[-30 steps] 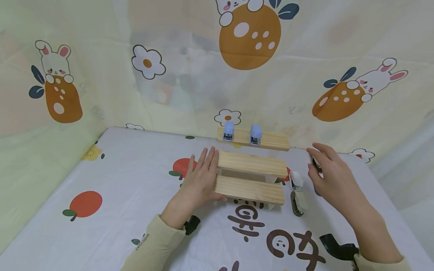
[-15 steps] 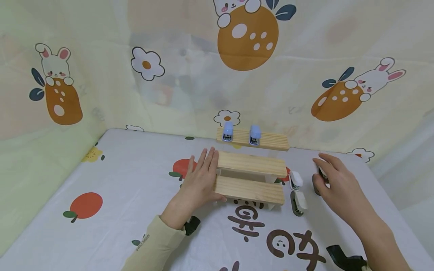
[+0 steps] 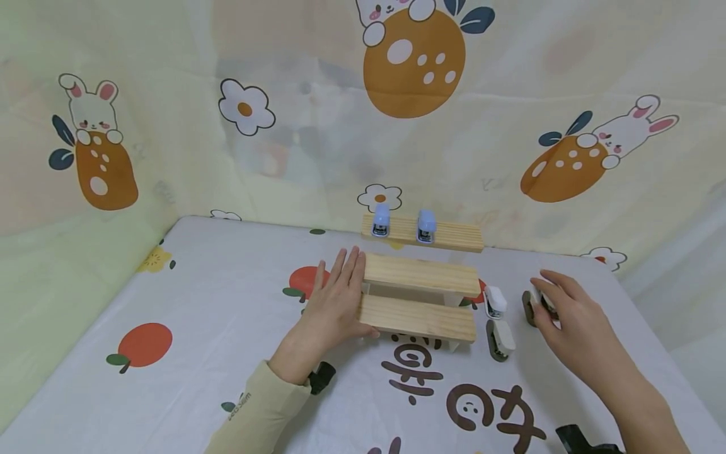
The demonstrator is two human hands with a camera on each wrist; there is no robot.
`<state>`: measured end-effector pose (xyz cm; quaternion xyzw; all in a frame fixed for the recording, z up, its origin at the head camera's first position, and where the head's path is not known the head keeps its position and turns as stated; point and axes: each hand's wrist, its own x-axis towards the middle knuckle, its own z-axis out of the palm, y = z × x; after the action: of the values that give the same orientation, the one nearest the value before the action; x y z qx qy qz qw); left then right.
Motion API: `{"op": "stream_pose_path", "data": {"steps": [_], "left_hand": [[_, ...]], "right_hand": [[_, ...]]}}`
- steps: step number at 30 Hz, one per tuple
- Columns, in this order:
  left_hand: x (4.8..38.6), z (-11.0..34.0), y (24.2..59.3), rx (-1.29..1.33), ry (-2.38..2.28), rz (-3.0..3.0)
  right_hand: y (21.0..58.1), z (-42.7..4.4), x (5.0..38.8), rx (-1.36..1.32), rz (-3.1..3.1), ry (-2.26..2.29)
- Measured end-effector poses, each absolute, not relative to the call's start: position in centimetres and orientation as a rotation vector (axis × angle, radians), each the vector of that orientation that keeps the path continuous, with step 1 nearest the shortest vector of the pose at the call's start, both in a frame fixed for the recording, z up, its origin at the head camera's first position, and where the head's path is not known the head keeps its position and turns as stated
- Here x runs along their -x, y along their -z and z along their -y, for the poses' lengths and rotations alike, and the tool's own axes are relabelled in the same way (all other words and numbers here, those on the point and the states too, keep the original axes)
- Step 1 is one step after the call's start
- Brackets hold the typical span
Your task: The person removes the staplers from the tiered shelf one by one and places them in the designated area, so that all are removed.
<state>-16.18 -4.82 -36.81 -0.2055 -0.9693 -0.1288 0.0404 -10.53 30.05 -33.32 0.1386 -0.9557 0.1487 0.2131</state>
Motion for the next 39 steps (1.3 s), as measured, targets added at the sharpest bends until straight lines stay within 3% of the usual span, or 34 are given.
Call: {"op": "stream_pose_path", "data": {"steps": [17,39], "left_hand": [[16.3,5.0,36.9,0.627,0.413,2.967],[16.2,4.9,36.8,0.631,0.406,2.966]], "right_hand": [[36.1,-32.2,9.6,-0.436,2.663,-0.32],[38.1,-32.7,9.1,-0.311,2.907,-0.367]]}}
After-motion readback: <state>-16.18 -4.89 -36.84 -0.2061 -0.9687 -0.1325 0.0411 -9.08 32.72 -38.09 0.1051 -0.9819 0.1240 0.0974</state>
